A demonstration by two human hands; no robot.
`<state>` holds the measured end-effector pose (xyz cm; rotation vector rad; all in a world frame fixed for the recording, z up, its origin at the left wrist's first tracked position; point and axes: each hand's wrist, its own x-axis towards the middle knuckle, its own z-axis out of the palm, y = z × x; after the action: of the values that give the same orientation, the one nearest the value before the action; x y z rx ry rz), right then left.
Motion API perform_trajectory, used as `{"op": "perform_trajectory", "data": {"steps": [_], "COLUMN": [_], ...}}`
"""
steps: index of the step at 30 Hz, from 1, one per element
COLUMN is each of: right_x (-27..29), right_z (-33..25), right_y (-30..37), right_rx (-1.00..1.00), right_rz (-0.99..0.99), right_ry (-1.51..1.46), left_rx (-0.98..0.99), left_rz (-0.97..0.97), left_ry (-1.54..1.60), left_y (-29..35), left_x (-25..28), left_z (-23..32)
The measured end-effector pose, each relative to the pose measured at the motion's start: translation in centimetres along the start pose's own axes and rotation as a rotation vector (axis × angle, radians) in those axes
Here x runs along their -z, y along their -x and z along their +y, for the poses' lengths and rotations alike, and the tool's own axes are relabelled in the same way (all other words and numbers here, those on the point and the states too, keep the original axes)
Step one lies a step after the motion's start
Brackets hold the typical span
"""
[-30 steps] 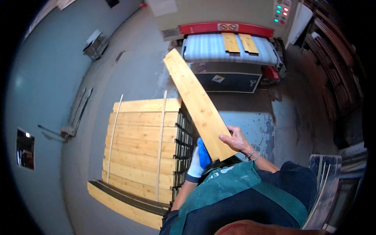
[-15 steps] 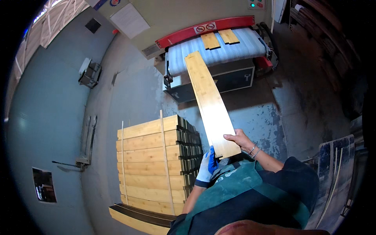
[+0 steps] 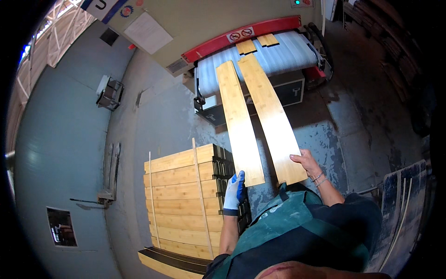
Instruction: The person repeatedly picks up wooden planks from a stack and feeds them into a UV coating machine. The planks are processed by the machine and then placed onto a separate stack. The task involves continuous handling of the wood pieces in a repetitive loop.
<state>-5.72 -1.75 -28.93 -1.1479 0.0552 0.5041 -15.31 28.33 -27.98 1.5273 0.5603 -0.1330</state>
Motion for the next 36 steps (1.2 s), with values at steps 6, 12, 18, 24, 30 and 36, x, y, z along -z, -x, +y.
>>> {"op": "perform_trajectory", "data": {"steps": [6,12,18,24,30,36], "right_x": [-0.1,0.2,-0.2,-0.4,0.8,1.0], "right_z": [2.0,1.2,-0.2,-0.8,-0.2,-0.7], "right_y": [-2.6,-7.5,-11.0,-14.1,-17.5,-19.7], "right_rx": [-0.020,0.007,-0.055,-0.130,-0.133,-0.115], "right_rz": [0.002,-0.005,-0.037,-0.092,-0.125,-0.130], "right_ry": [-0.145,-0.139,-0.263,-0.354,-0.418,-0.449], "left_rx": [0.107,0.098,0.034,0.106,0.165,0.119], "left_rz": [0.002,0.033,0.000,0.020,-0.041,-0.160], "left_ry": [-0.073,-0.056,-0.124,0.016,0.426,0.715], "left_y": [-1.2,-4.1,-7.9,-11.3,-14.4,-17.0], "left_x": [0.5,0.6,0.6,1.9,2.1,3.9], "left_z": [-0.1,1.6,3.4,2.7,1.7,-1.5]}}
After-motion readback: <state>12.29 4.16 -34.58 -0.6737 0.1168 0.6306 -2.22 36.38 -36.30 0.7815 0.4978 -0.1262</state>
